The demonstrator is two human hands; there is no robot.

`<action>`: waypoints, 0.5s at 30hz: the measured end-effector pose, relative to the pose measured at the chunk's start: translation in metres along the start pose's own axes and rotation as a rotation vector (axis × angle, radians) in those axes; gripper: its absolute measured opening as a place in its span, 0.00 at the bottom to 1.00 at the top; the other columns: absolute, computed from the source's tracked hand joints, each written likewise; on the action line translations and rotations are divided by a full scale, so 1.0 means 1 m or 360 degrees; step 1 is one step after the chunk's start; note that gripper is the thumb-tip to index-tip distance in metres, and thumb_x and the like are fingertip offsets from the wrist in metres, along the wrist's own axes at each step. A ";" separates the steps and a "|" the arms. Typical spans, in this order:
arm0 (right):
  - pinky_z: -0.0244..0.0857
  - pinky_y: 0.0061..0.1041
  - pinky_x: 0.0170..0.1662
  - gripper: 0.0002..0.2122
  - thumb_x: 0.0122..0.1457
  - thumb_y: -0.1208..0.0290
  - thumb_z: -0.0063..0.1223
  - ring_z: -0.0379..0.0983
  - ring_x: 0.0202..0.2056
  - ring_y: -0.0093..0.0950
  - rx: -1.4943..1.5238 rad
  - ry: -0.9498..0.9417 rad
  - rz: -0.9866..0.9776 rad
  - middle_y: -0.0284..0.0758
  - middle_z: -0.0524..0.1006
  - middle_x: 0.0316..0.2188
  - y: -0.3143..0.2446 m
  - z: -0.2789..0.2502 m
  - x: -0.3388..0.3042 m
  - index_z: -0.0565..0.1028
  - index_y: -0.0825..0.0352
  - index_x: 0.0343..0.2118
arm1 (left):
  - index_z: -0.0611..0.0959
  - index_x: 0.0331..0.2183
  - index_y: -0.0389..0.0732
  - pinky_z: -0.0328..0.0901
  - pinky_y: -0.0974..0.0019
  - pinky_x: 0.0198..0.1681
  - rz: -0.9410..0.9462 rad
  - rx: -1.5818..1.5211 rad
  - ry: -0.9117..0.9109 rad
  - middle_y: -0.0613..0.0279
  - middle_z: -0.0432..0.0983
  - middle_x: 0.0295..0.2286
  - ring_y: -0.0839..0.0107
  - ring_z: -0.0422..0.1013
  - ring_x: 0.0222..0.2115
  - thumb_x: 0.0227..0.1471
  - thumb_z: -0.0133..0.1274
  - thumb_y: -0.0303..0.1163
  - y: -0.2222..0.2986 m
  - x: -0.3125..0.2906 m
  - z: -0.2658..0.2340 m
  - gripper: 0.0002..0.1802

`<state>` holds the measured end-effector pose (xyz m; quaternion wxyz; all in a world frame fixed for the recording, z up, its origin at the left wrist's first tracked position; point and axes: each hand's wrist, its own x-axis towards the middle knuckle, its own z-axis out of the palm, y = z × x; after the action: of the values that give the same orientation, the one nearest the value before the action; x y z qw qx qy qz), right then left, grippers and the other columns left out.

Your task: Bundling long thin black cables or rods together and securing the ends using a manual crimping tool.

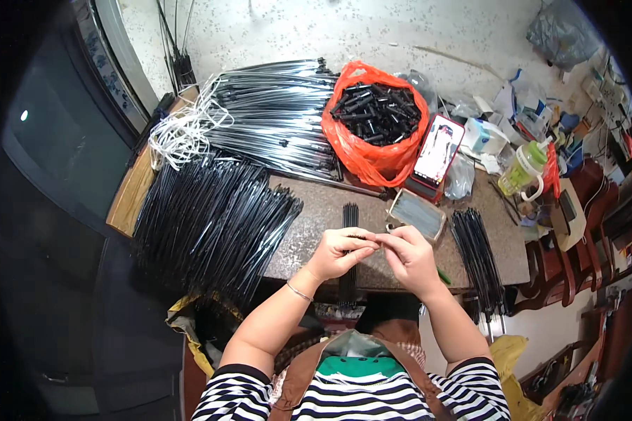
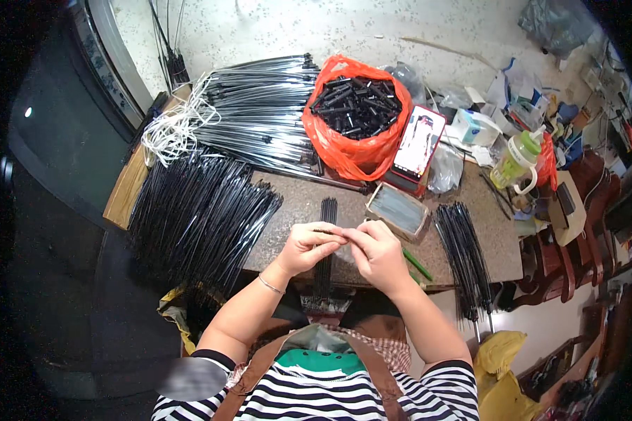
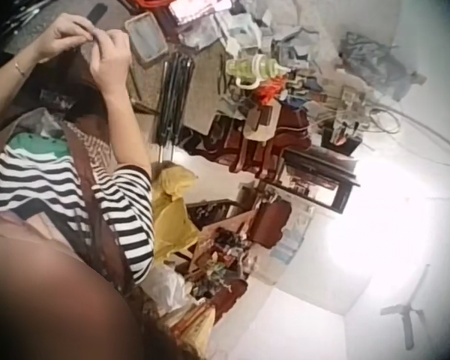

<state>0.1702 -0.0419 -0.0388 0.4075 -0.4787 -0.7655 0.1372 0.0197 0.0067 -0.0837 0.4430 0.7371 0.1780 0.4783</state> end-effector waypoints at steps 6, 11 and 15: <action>0.58 0.22 0.26 0.09 0.35 0.82 0.46 0.63 0.23 0.29 -0.0136 0.0080 -0.0072 0.35 0.66 0.19 0.000 -0.004 -0.001 0.71 0.68 0.25 | 0.76 0.22 0.36 0.62 0.74 0.28 0.0015 -0.0015 0.0006 0.58 0.71 0.24 0.71 0.68 0.25 0.35 0.48 0.22 -0.002 0.001 0.001 0.05; 0.58 0.22 0.27 0.10 0.34 0.82 0.46 0.62 0.23 0.29 -0.0156 0.0025 -0.0090 0.35 0.66 0.20 -0.004 0.000 -0.003 0.71 0.67 0.25 | 0.76 0.22 0.35 0.63 0.74 0.28 0.0056 0.0099 0.0008 0.58 0.71 0.23 0.70 0.68 0.25 0.35 0.48 0.22 -0.002 -0.004 0.002 0.05; 0.58 0.22 0.26 0.12 0.34 0.82 0.46 0.62 0.23 0.29 -0.0213 -0.0067 -0.0284 0.35 0.66 0.20 -0.001 -0.002 -0.002 0.71 0.66 0.26 | 0.76 0.21 0.35 0.63 0.74 0.28 0.0047 0.0081 0.0015 0.57 0.71 0.23 0.70 0.68 0.25 0.34 0.49 0.22 -0.001 -0.006 0.001 0.04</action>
<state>0.1714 -0.0445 -0.0375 0.3692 -0.4319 -0.8208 0.0591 0.0181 0.0030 -0.0881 0.4162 0.7483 0.1815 0.4836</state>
